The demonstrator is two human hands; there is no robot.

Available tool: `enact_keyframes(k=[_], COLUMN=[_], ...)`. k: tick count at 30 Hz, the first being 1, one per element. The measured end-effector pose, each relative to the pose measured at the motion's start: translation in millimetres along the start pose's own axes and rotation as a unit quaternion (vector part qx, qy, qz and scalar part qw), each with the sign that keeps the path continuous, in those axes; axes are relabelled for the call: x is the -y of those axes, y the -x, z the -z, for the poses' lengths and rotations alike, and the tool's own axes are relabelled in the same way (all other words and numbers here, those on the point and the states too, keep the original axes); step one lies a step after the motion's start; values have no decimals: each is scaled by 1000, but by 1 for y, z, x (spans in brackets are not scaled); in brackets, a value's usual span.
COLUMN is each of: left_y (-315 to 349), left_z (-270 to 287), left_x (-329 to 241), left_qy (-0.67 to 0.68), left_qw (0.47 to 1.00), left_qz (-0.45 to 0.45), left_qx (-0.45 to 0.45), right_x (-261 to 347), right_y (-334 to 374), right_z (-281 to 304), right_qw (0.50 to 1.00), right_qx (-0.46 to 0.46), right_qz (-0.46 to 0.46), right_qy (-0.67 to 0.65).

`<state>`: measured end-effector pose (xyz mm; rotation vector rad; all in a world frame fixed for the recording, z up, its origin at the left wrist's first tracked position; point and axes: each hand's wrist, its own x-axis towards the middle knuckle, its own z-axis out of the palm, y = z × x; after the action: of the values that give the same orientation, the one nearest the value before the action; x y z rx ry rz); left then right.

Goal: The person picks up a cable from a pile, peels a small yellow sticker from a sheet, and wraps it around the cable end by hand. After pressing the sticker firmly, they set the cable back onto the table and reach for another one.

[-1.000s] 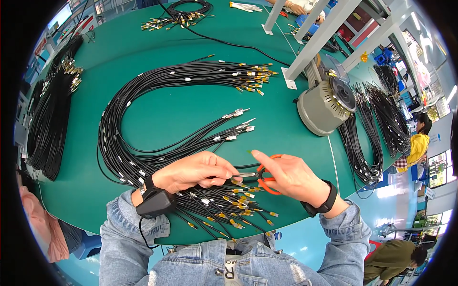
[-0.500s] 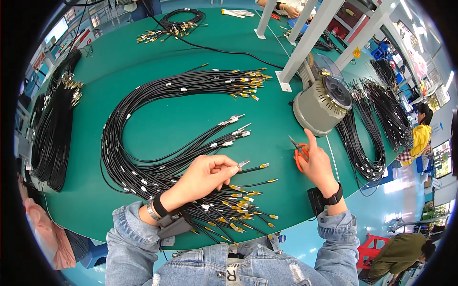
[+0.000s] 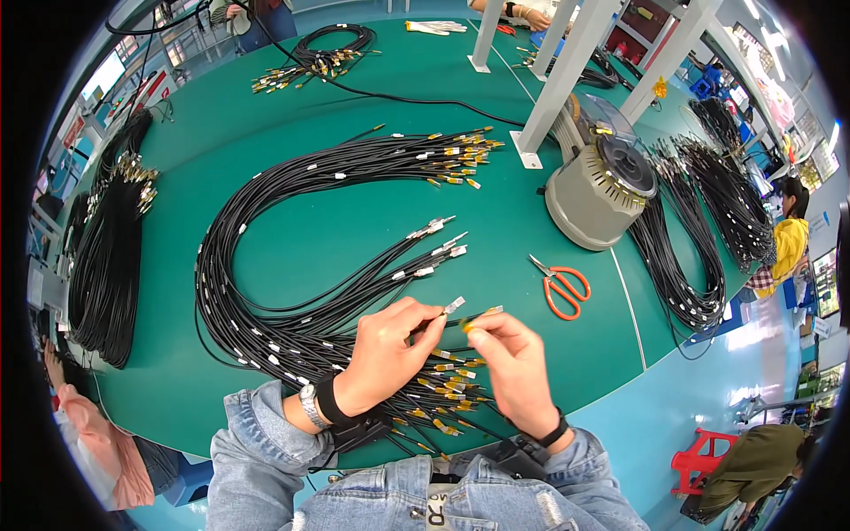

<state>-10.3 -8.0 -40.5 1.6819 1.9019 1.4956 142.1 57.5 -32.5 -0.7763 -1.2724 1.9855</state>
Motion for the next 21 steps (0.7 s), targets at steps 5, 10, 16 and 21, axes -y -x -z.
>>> enact_keyframes(k=[5,10,16,21], left_y=[4,5,5,5], left_z=[-2,-3,-4,-4], left_x=[1,2,2,2], left_qy=[-41,-64,-55,-56], left_qw=[999,996,997,997], left_qz=[-30,-57,-58,-59], left_qx=[-5,-13,-16,-15], right_x=[-17,-24,-28,-29], right_y=[-5,-8,-9,-12], right_z=[-12,-13,-16,-15], right_qw=[999,992,988,981], right_qx=[-23,-37,-66,-68], right_qz=[49,102,120,147], right_qy=[0,71,73,105])
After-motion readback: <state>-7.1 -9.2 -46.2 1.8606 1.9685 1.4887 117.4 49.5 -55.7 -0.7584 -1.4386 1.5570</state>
